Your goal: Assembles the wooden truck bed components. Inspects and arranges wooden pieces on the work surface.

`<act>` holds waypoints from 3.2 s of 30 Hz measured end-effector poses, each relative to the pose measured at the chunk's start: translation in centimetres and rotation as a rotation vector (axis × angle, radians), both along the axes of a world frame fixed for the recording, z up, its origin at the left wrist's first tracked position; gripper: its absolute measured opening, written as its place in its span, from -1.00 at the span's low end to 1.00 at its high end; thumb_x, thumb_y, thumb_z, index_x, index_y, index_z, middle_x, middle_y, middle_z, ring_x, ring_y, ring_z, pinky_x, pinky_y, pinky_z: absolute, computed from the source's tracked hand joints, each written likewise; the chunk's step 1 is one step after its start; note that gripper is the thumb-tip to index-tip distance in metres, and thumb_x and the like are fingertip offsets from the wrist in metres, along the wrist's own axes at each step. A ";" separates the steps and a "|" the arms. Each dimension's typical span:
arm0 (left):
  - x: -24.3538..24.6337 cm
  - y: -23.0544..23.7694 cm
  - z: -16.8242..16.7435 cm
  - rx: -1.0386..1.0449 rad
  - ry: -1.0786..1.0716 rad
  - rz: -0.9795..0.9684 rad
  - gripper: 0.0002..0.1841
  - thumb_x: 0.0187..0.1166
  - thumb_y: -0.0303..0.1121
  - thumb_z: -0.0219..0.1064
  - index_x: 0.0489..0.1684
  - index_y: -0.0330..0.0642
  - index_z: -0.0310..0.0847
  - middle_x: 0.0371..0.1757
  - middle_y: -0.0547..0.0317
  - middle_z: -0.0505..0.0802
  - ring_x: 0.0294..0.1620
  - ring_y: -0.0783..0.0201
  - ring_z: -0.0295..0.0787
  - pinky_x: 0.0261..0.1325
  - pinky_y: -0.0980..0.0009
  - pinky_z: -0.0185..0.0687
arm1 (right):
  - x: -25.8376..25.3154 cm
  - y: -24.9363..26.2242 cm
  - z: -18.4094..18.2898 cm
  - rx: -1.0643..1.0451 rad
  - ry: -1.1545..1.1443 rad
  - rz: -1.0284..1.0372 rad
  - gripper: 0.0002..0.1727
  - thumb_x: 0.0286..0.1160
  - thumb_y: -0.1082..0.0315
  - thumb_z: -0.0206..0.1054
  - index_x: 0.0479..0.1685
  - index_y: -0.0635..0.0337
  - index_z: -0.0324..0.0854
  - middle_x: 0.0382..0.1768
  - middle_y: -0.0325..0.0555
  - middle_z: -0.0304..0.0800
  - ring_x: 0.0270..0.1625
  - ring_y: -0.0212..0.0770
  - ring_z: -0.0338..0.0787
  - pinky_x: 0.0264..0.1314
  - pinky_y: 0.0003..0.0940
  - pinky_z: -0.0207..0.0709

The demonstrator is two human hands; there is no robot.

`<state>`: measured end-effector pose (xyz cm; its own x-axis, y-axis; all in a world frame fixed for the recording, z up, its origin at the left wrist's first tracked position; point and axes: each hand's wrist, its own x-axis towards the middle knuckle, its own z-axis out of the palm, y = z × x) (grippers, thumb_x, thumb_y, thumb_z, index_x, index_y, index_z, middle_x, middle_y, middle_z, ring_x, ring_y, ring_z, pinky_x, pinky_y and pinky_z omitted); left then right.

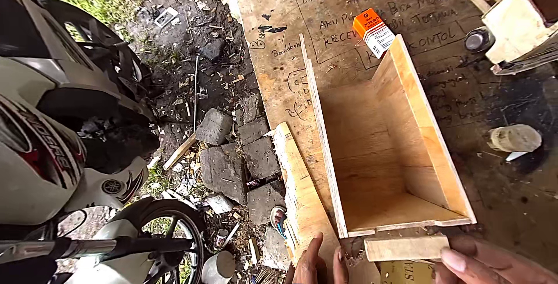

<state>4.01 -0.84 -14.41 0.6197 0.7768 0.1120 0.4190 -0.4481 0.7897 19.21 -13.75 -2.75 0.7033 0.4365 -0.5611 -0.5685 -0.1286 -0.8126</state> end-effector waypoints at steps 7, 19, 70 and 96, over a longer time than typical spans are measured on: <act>0.2 0.1 0.2 -0.004 0.034 -0.016 -0.58 0.58 -0.19 0.34 -0.04 -0.52 0.70 -0.69 0.20 0.51 -0.68 0.47 0.35 -0.49 0.61 0.36 | 0.2 0.5 0.0 -0.026 0.001 -0.022 -0.74 0.69 0.53 0.09 -0.20 0.08 0.70 -0.42 -0.39 0.90 -0.35 -0.43 0.87 -0.11 -0.42 0.79; 0.3 0.1 0.1 -0.003 0.060 -0.035 -0.59 0.58 -0.19 0.33 -0.04 -0.51 0.71 -0.70 0.20 0.51 -0.67 0.46 0.37 -0.50 0.59 0.37 | 0.3 0.9 0.0 -0.047 -0.018 -0.065 -0.74 0.65 0.57 0.12 -0.22 0.10 0.72 -0.45 -0.38 0.90 -0.40 -0.44 0.86 -0.18 -0.45 0.79; 6.7 8.9 6.1 -0.165 -0.023 -0.617 -0.74 0.28 -0.01 0.69 -0.09 0.36 0.91 0.80 -0.29 0.28 0.89 -0.26 -0.10 0.84 -0.14 0.01 | 0.3 1.7 0.6 -0.095 -0.039 -0.100 -0.75 0.65 0.57 0.12 -0.23 0.11 0.69 -0.50 -0.43 0.84 -0.46 -0.46 0.81 -0.25 -0.47 0.76; 6.6 7.7 5.6 -0.347 -0.146 -0.568 -0.71 0.23 -0.16 0.75 -0.12 0.11 0.90 0.83 -0.35 0.19 0.77 0.02 0.34 0.67 0.24 0.51 | 0.3 1.8 0.6 -0.079 -0.009 -0.125 -0.73 0.64 0.58 0.11 -0.26 0.09 0.70 -0.51 -0.42 0.85 -0.47 -0.45 0.81 -0.25 -0.47 0.76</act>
